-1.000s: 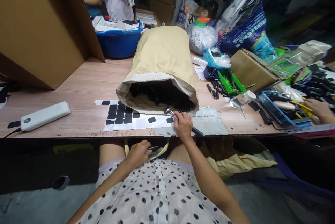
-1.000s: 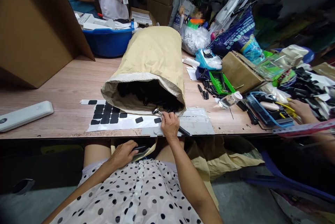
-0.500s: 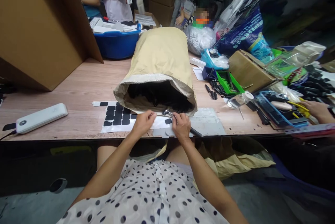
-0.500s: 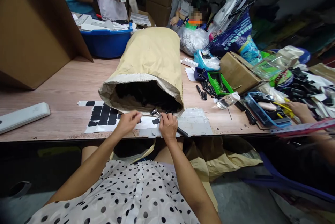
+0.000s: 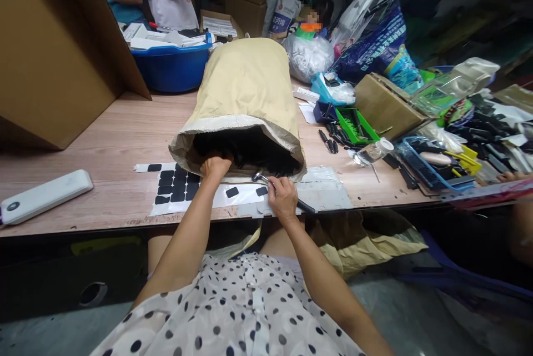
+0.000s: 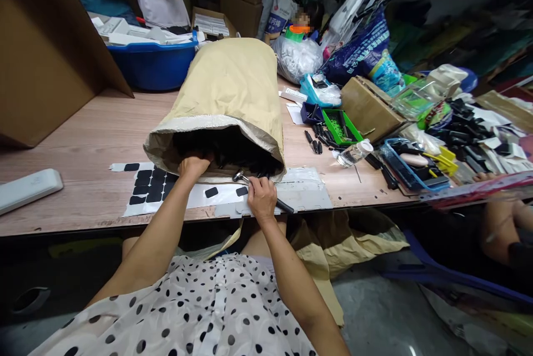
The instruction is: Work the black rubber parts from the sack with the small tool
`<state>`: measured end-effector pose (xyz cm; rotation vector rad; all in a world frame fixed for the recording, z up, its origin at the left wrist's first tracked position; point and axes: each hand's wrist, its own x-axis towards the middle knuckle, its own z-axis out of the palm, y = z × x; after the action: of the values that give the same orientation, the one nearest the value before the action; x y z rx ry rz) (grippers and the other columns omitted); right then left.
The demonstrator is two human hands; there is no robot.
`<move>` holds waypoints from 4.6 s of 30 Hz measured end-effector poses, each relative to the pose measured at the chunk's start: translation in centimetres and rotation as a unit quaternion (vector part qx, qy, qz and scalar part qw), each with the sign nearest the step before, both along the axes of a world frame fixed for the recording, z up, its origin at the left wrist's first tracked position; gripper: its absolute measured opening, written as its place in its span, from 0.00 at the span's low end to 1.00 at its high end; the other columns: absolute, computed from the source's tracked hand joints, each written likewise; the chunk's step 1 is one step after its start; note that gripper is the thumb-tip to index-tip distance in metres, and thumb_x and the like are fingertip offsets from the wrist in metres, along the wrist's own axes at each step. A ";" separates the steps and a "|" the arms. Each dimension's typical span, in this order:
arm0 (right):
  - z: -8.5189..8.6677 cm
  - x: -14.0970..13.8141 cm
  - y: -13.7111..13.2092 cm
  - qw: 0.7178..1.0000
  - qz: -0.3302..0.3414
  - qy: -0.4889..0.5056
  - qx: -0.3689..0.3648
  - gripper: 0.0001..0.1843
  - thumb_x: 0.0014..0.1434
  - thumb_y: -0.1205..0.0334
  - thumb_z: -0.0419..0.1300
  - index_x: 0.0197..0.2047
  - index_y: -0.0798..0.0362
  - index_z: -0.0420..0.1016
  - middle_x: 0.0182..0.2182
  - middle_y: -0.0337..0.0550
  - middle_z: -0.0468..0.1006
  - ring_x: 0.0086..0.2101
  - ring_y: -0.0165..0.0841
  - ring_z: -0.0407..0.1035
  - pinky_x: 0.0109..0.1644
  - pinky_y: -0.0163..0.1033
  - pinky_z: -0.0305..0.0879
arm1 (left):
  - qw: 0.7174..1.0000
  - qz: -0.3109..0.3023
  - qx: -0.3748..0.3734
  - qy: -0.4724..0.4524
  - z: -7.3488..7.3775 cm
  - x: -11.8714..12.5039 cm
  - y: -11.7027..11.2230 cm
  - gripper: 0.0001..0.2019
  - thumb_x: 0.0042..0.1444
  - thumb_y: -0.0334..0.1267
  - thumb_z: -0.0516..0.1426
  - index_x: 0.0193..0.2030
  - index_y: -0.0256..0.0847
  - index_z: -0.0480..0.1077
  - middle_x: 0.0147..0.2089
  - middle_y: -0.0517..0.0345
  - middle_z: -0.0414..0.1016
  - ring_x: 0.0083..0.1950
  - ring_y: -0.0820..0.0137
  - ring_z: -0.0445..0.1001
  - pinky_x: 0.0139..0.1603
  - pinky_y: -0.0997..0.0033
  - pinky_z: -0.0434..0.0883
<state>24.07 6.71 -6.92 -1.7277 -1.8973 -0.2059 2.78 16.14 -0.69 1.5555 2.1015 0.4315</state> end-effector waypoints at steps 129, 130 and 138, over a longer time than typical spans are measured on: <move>0.1 -0.4 -0.6 1.000 -0.002 -0.001 0.004 0.12 0.65 0.63 0.55 0.46 0.48 0.79 0.35 0.44 0.71 0.37 0.37 0.60 0.40 0.39 0.54 | 0.953 -0.277 0.112 -0.042 -1.8 -1.2 -8.7 0.08 0.53 0.36 0.58 0.39 0.44 0.76 0.38 0.58 0.74 0.39 0.66 0.74 0.40 0.69 0.69; 0.0 -0.3 -0.6 1.000 -0.002 -0.001 0.003 0.12 0.65 0.63 0.55 0.46 0.48 0.79 0.35 0.44 0.71 0.37 0.37 0.60 0.40 0.39 0.54 | 0.952 -0.276 0.124 -0.047 -2.1 -1.1 -8.7 0.08 0.53 0.36 0.58 0.40 0.44 0.76 0.38 0.58 0.74 0.40 0.66 0.73 0.41 0.69 0.69; -0.3 -0.1 -0.2 1.000 0.002 0.011 0.008 0.11 0.64 0.62 0.57 0.45 0.48 0.80 0.35 0.44 0.72 0.38 0.37 0.62 0.41 0.40 0.56 | 0.941 -0.283 0.170 -0.075 -3.8 -0.7 -7.9 0.06 0.55 0.40 0.62 0.39 0.45 0.78 0.36 0.58 0.75 0.42 0.64 0.73 0.47 0.64 0.69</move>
<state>24.02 6.53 -7.18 -1.7089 -1.8781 -0.1993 2.08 8.25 -4.47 2.1493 1.4201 0.6958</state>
